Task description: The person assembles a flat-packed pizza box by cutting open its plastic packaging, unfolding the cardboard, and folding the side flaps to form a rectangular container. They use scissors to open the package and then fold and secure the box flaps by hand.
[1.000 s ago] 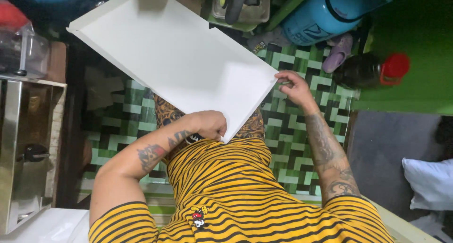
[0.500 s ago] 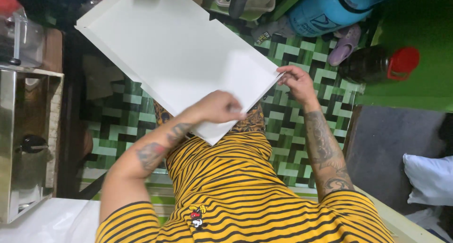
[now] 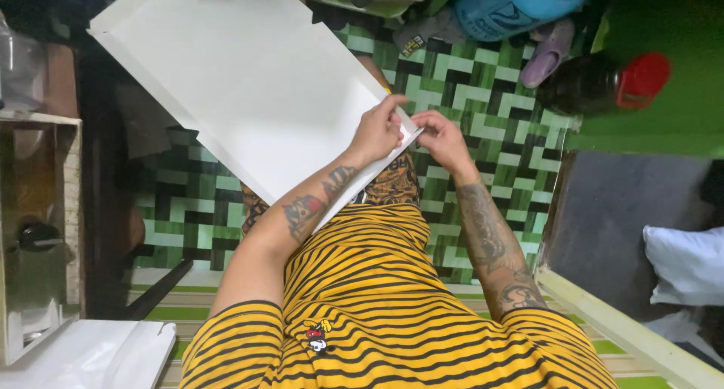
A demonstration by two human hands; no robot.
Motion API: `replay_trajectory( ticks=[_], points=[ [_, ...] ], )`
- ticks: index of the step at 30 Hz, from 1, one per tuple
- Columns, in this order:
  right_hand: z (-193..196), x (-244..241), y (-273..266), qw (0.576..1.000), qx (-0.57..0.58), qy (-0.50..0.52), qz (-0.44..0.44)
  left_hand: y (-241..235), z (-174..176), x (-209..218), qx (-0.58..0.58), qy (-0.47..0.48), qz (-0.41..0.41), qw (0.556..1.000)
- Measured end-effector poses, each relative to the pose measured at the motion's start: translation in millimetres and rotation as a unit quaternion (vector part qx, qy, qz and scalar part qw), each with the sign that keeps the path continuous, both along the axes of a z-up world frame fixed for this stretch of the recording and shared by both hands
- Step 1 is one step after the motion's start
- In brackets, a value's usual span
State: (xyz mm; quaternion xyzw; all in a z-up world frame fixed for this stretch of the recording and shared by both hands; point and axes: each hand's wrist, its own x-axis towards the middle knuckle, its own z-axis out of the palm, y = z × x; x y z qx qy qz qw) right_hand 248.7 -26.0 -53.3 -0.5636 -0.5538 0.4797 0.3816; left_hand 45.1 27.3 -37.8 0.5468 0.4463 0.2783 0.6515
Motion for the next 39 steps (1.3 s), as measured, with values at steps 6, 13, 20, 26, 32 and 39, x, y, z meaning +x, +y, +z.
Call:
replay_trajectory(
  ticks=[6, 13, 20, 26, 32, 39],
  points=[
    [5.7, -18.6, -3.0, 0.993, -0.061, 0.088, -0.057, 8.0, -18.0, -9.3, 0.2, 0.105, -0.022, 0.974],
    [13.2, -31.5, -3.4, 0.996, -0.021, 0.076, -0.046, 6.0, -24.2, -15.7, 0.171, 0.039, 0.023, 0.984],
    [27.8, -28.9, 5.3, 0.998, -0.062, -0.002, -0.004, 6.8, -31.3, -19.4, 0.074, -0.035, 0.018, 0.996],
    [45.6, -24.8, 20.6, 0.972, -0.209, 0.091, -0.049, 7.9, 1.0, -12.9, 0.007, 0.085, -0.004, 0.996],
    [45.2, -17.7, 36.7, 0.971, -0.227, 0.072, 0.011, -2.1, 1.2, -9.8, -0.004, 0.034, -0.011, 0.999],
    [19.6, -7.8, 59.0, 0.952, -0.274, 0.072, 0.117, 11.0, 2.9, -28.1, 0.265, 0.133, -0.069, 0.952]
  ],
)
